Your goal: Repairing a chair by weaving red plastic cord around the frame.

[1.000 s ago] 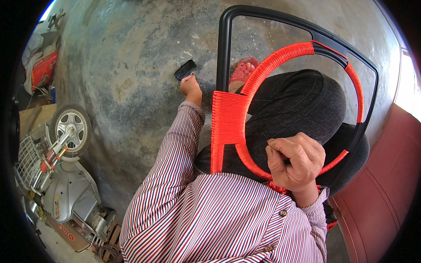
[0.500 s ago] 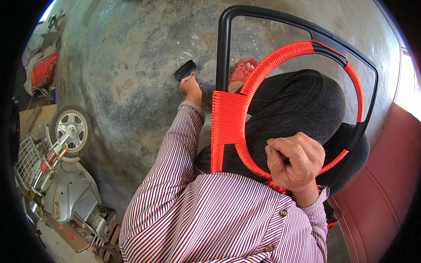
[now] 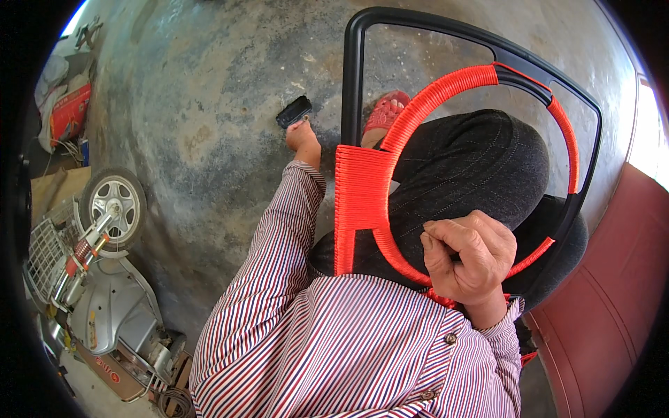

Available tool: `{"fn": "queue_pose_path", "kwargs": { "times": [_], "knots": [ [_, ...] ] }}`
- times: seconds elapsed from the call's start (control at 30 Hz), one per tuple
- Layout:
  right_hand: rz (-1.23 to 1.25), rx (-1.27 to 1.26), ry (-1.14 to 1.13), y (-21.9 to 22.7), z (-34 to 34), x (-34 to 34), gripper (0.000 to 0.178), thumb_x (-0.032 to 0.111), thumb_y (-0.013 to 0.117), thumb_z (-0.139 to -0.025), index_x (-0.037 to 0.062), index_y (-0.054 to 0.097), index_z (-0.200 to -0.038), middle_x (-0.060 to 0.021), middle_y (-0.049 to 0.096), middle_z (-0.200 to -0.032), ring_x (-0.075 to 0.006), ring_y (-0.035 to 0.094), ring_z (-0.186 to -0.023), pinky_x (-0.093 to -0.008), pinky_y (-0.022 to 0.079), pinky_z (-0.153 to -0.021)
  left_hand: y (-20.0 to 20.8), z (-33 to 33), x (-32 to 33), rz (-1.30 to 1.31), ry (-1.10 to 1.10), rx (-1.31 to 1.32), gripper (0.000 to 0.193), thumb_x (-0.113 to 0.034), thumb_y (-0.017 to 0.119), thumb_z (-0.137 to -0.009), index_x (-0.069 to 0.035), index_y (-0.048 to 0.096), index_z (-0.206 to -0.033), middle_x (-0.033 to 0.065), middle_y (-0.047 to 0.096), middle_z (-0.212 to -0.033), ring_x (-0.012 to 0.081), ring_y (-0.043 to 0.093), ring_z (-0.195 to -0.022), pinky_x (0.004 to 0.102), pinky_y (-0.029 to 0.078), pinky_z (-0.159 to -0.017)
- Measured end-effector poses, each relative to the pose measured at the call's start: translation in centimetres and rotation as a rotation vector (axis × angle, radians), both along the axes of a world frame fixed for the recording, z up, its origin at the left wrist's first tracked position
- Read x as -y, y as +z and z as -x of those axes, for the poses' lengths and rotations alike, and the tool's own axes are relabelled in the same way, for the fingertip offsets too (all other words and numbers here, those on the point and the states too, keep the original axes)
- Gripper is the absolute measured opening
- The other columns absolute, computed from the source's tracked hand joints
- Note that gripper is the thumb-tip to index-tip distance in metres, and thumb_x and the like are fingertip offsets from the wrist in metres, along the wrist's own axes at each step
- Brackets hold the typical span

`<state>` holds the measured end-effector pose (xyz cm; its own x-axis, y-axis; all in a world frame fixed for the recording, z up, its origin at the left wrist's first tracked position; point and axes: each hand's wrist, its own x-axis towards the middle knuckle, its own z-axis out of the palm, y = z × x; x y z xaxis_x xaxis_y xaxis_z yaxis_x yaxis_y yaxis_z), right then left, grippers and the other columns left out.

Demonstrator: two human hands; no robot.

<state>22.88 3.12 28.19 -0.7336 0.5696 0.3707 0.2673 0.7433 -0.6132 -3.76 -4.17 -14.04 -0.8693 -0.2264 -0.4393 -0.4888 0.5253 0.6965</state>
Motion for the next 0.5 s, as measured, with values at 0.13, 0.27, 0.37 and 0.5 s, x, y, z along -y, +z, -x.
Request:
{"fn": "queue_pose_path", "kwargs": {
  "times": [0.13,0.27,0.37,0.5],
  "knots": [
    [-0.005,0.009,-0.011,0.3,0.0,0.0,0.017,0.001,0.074,-0.070,0.0025,0.060,-0.081,-0.0070,0.065,-0.065,-0.0118,0.051,-0.044,-0.0235,0.037,-0.040,0.3,-0.3,-0.5,0.030,-0.023,0.008,0.017,-0.015,0.082,-0.072,-0.008,0.067,-0.076,0.0043,0.070,-0.075,0.0168,0.062,-0.065,0.0325,0.049,-0.062],
    [0.004,0.001,0.001,0.1,-0.2,0.0,0.017,0.001,0.073,-0.070,0.0022,0.060,-0.082,-0.0070,0.065,-0.065,-0.0124,0.052,-0.044,-0.0239,0.037,-0.040,-0.1,0.2,0.2,0.041,-0.027,-0.015,0.018,-0.016,0.082,-0.071,-0.009,0.067,-0.077,0.0044,0.070,-0.077,0.0174,0.063,-0.066,0.0325,0.049,-0.063],
    [0.005,0.009,0.002,0.2,-0.1,0.0,0.017,0.000,0.073,-0.070,0.0021,0.060,-0.082,-0.0071,0.065,-0.065,-0.0127,0.052,-0.044,-0.0240,0.038,-0.041,-0.9,0.2,0.4,0.041,-0.043,-0.031,0.017,-0.017,0.082,-0.072,-0.008,0.067,-0.077,0.0046,0.070,-0.077,0.0179,0.064,-0.067,0.0325,0.050,-0.064],
    [0.008,0.012,-0.005,0.2,-0.1,-0.1,0.018,0.000,0.073,-0.070,0.0022,0.060,-0.082,-0.0071,0.065,-0.065,-0.0127,0.052,-0.045,-0.0239,0.038,-0.041,-0.9,0.0,0.2,0.016,-0.044,-0.036,0.018,-0.016,0.082,-0.072,-0.008,0.067,-0.078,0.0051,0.070,-0.077,0.0181,0.064,-0.067,0.0325,0.050,-0.065]
  ]
}}
